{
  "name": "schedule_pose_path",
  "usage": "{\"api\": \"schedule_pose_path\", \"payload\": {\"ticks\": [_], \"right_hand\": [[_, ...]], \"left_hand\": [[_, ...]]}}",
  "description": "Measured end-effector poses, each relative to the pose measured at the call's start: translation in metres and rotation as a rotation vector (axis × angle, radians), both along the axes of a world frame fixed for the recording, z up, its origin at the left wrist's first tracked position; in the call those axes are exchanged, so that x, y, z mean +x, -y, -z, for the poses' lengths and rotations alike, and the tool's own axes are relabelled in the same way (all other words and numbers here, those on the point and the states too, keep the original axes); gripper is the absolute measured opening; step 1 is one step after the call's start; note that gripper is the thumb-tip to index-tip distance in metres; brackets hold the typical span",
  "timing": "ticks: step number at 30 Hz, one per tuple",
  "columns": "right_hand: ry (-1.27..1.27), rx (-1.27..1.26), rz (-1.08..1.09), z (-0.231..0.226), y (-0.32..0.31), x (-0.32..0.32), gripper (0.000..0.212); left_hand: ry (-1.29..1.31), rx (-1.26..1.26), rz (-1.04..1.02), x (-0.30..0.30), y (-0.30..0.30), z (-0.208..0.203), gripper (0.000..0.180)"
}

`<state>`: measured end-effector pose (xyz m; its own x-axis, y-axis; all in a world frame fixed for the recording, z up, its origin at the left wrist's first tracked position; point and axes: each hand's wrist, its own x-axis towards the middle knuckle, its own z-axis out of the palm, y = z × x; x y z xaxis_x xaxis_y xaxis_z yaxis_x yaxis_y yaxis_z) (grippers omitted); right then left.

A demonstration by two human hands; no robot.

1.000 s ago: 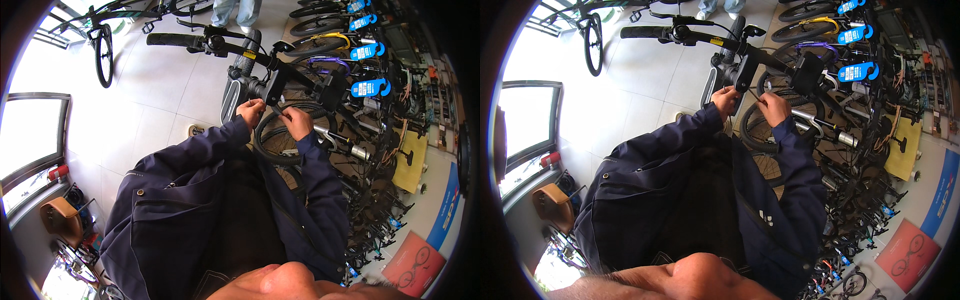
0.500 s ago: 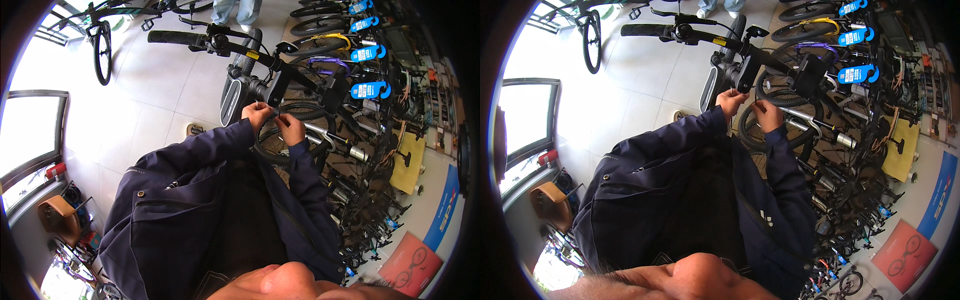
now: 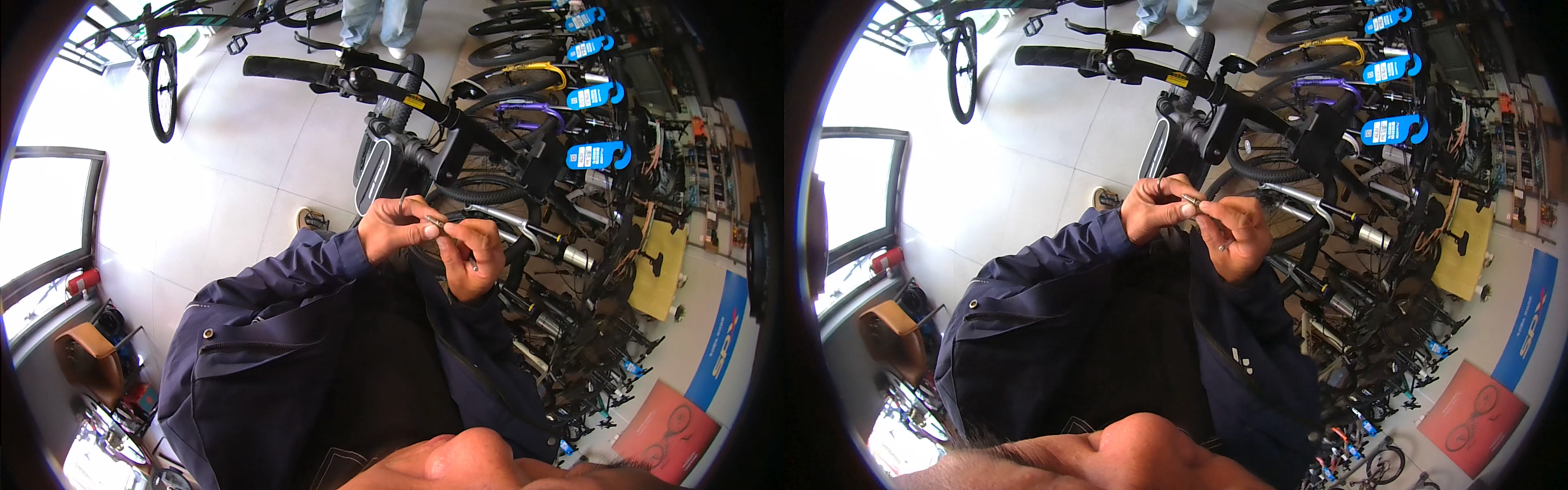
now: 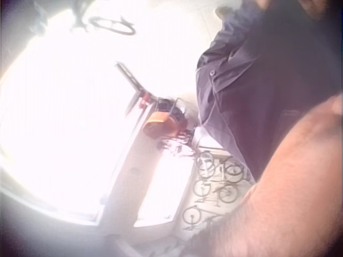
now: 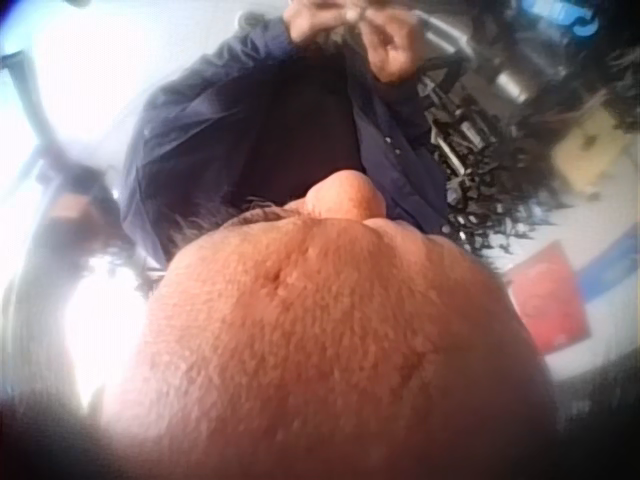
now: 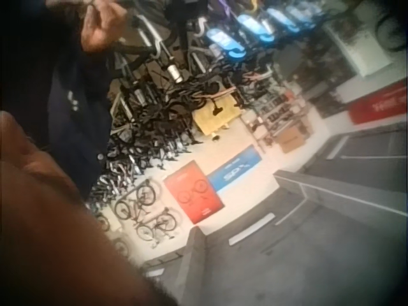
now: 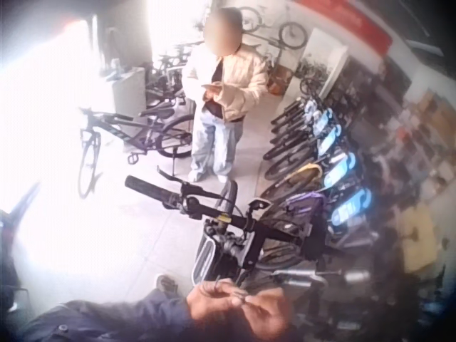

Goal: The person uses a small hex key to loosen and tighten bolts on a bicycle handlebar stem and attached bag mount. They repeatedly adjust the position of the handlebar and the mounted bag, checking alignment and fit throughout the process.

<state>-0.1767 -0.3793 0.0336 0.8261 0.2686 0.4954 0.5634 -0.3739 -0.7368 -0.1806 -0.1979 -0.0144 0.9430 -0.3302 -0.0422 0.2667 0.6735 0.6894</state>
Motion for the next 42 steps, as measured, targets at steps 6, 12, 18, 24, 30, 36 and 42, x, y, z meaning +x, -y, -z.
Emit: {"api": "schedule_pose_path", "payload": {"ticks": [6,12,18,24,30,36,42], "right_hand": [[0.067,-0.07,-0.077,-0.01,-0.008,0.006,0.032],[0.001,-0.085,-0.06,-0.016,-0.012,0.007,0.028],[-0.072,-0.054,-0.029,-0.018,-0.02,0.006,0.024],[-0.036,-0.091,-0.037,-0.018,-0.025,0.009,0.023],[0.049,-0.14,-0.066,-0.018,-0.026,0.009,0.023],[0.157,-0.163,-0.095,-0.014,-0.028,0.014,0.026],[0.219,-0.183,-0.124,-0.01,-0.027,0.017,0.028]], "left_hand": [[0.004,0.011,0.004,-0.01,-0.011,-0.006,0.012],[-0.045,-0.004,-0.045,-0.013,-0.014,-0.008,0.015],[-0.062,0.012,-0.099,-0.014,-0.024,-0.008,0.017],[-0.033,0.037,-0.127,-0.014,-0.027,-0.003,0.016],[-0.02,0.009,-0.142,-0.014,-0.029,-0.002,0.015],[-0.018,0.004,-0.148,-0.015,-0.03,-0.002,0.014],[0.005,0.036,-0.152,-0.015,-0.032,0.0,0.017]]}}
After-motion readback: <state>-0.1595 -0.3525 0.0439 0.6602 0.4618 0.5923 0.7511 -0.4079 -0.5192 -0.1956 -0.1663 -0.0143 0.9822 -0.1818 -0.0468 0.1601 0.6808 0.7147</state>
